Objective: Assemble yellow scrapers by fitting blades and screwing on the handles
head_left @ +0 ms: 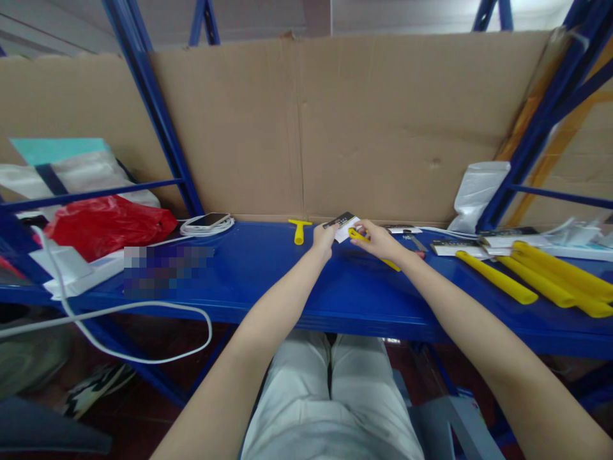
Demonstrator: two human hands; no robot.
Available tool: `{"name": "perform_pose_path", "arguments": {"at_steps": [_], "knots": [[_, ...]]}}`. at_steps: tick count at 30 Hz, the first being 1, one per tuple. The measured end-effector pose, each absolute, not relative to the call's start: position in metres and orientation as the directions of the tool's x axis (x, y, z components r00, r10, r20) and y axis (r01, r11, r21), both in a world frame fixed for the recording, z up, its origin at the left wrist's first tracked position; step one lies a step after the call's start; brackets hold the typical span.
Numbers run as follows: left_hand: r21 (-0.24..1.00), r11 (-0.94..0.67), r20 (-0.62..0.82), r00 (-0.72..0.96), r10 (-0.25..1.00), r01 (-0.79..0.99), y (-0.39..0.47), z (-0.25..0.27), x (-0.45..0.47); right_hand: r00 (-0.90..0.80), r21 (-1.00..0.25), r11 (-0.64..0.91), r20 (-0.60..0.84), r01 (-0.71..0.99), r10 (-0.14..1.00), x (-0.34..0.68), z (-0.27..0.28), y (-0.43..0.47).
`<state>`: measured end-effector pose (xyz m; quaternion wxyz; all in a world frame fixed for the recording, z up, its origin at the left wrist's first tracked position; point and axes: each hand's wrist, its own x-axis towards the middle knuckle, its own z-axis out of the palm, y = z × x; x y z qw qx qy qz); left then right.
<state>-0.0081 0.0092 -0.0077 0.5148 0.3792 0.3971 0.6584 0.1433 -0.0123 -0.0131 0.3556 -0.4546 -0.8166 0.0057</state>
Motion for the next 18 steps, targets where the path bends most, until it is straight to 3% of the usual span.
{"name": "perform_pose_path", "arguments": {"at_steps": [12,18], "knots": [[0.919,-0.181,0.133,-0.158,0.978,-0.351,0.007,-0.006,-0.009,-0.438,-0.125,0.588,0.549,0.799,0.712,0.140,-0.011,-0.016],[0.928,-0.211,0.159,-0.187,0.969,-0.307,0.013,-0.009,-0.010,-0.473,-0.110,0.605,0.521,0.789,0.710,0.139,-0.010,-0.018]]}}
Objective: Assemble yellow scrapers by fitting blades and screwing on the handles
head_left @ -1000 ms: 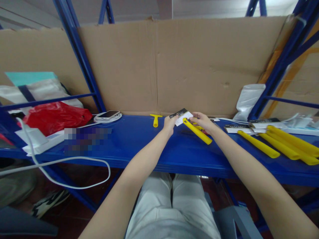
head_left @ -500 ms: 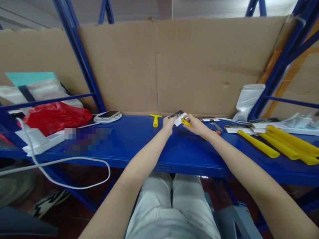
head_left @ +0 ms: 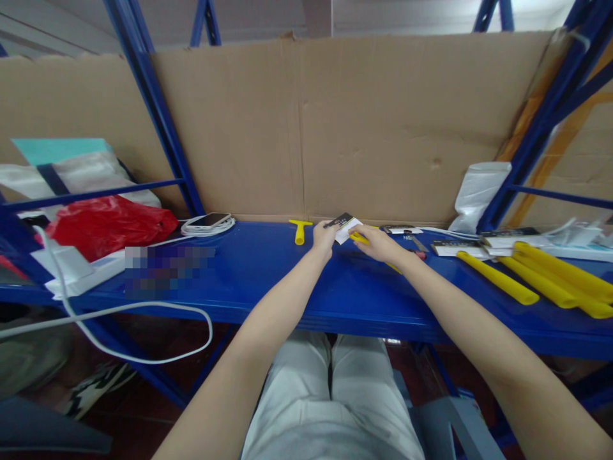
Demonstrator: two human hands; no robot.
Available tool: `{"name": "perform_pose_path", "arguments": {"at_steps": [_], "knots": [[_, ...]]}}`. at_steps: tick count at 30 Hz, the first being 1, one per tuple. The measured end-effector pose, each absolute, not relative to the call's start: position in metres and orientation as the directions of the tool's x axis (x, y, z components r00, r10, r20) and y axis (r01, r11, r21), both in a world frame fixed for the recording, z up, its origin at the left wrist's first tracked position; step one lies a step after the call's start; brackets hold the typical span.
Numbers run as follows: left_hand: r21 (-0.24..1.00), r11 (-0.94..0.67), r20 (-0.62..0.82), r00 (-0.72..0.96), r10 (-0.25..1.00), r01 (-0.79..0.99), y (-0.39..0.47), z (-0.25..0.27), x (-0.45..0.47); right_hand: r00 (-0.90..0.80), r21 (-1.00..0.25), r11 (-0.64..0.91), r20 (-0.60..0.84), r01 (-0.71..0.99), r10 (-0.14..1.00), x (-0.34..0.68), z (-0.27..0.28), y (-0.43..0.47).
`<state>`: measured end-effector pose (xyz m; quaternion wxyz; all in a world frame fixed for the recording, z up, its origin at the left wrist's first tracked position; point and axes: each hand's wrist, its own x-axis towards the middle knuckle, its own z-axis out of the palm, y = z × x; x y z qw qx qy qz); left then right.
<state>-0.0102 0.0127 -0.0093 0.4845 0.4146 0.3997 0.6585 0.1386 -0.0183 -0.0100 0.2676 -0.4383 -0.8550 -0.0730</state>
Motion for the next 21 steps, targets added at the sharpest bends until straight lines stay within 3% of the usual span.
{"name": "perform_pose_path", "arguments": {"at_steps": [21], "knots": [[0.937,-0.285,0.212,-0.320,0.923,-0.201,0.0223,-0.0135,-0.0149,-0.463,-0.036,0.546,0.485,0.837,0.742,0.1426,-0.0034,-0.0221]]}}
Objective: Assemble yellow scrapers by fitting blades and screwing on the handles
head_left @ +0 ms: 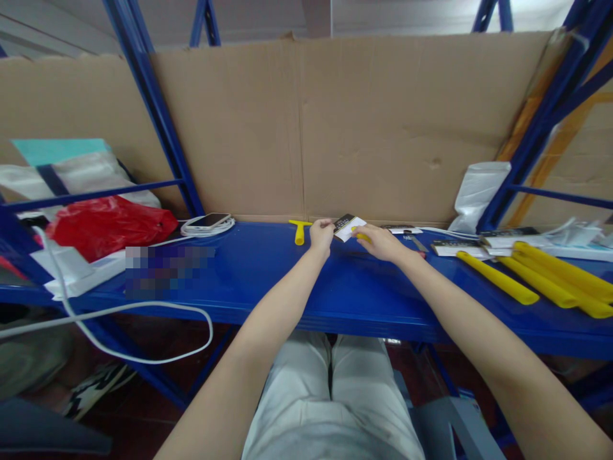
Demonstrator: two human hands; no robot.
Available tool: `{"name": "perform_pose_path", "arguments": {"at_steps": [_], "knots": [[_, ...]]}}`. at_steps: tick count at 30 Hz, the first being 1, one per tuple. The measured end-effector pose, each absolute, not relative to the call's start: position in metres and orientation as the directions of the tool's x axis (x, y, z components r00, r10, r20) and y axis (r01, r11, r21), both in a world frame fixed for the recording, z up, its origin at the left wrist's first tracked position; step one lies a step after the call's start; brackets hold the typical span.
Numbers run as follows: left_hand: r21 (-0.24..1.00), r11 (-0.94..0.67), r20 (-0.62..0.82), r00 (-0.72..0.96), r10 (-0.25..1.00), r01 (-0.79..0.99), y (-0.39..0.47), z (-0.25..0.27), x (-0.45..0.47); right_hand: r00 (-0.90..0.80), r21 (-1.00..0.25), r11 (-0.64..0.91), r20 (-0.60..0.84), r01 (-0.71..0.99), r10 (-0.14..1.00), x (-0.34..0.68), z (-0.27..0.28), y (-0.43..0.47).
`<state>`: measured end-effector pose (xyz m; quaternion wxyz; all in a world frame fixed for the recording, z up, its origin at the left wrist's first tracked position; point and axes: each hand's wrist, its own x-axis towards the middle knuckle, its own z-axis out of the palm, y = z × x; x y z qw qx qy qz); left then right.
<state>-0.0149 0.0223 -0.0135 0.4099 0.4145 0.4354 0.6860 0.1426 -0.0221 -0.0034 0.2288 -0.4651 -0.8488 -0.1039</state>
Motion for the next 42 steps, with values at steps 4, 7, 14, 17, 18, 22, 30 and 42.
{"name": "perform_pose_path", "arguments": {"at_steps": [4,7,14,17,18,22,30,42], "knots": [[0.944,-0.261,0.190,-0.314,0.930,-0.201,0.023,-0.012,-0.015,-0.475,-0.069,0.575,0.487,0.815,0.733,0.145,-0.004,-0.020],[0.945,-0.236,0.166,-0.288,0.943,-0.226,0.022,-0.011,-0.014,-0.481,-0.077,0.590,0.500,0.804,0.720,0.148,-0.004,-0.017],[0.959,-0.199,0.159,-0.195,0.968,-0.201,0.008,-0.005,-0.012,-0.349,-0.089,0.457,0.525,0.885,0.776,0.161,0.005,-0.017],[0.978,-0.169,0.150,-0.147,0.978,-0.126,0.003,-0.004,-0.012,-0.236,-0.128,0.368,0.567,0.921,0.789,0.173,0.011,-0.018],[0.982,-0.162,0.150,-0.115,0.982,-0.096,0.002,-0.004,-0.012,-0.200,-0.142,0.341,0.584,0.929,0.787,0.178,0.013,-0.018],[0.946,-0.298,0.294,0.050,0.954,0.127,0.000,-0.013,-0.009,-0.056,-0.177,0.211,0.625,0.961,0.778,0.197,0.018,-0.017],[0.510,-0.704,0.494,0.503,0.710,0.493,-0.013,-0.036,0.008,0.088,-0.192,0.048,0.643,0.980,0.761,0.220,0.016,-0.015],[0.466,-0.703,0.505,0.491,0.710,0.537,-0.003,-0.044,0.013,0.091,-0.177,0.019,0.593,0.984,0.800,0.215,0.016,-0.016]]}}
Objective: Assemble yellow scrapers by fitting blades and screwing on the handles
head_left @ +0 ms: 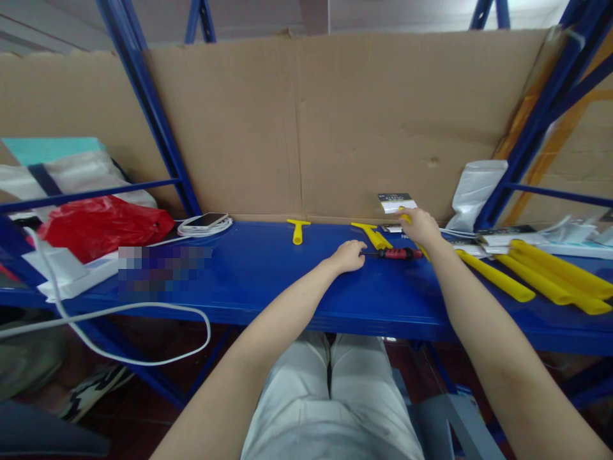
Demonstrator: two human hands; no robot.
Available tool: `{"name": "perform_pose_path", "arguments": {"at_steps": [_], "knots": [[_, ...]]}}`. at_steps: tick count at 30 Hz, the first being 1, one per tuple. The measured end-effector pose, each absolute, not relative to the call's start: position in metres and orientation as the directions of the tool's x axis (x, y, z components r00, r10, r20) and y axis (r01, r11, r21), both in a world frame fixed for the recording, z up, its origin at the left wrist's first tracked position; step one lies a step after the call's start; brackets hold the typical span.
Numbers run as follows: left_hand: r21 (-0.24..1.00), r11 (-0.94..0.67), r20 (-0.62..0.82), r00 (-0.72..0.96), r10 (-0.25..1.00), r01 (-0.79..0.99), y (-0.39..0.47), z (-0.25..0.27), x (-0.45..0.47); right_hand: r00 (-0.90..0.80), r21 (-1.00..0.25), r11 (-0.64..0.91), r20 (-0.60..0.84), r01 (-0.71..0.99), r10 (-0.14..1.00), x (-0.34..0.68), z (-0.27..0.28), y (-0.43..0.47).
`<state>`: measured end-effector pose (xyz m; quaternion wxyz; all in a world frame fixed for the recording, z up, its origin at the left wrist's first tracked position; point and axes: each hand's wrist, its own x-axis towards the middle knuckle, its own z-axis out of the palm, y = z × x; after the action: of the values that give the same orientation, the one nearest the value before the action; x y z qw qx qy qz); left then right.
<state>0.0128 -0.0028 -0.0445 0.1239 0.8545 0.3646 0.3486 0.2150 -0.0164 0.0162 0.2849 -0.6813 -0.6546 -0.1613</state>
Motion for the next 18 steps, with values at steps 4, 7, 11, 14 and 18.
{"name": "perform_pose_path", "arguments": {"at_steps": [4,7,11,14,18], "knots": [[0.328,-0.673,0.542,0.451,0.709,0.663,-0.004,-0.041,0.010,0.091,-0.183,0.016,0.564,0.983,0.821,0.213,0.017,-0.017],[0.209,-0.572,0.430,0.451,0.782,0.793,-0.004,-0.035,0.003,0.100,-0.178,-0.003,0.538,0.984,0.837,0.211,0.018,-0.019],[0.110,-0.453,0.317,0.401,0.860,0.885,-0.001,-0.026,-0.009,0.102,-0.169,-0.014,0.522,0.985,0.847,0.209,0.019,-0.021],[0.158,-0.362,0.290,0.307,0.906,0.919,0.004,-0.023,-0.016,0.102,-0.176,-0.012,0.512,0.984,0.853,0.208,0.019,-0.021],[0.240,-0.280,0.283,0.208,0.936,0.930,0.008,-0.023,-0.019,0.105,-0.186,-0.013,0.491,0.982,0.865,0.206,0.020,-0.022]]}}
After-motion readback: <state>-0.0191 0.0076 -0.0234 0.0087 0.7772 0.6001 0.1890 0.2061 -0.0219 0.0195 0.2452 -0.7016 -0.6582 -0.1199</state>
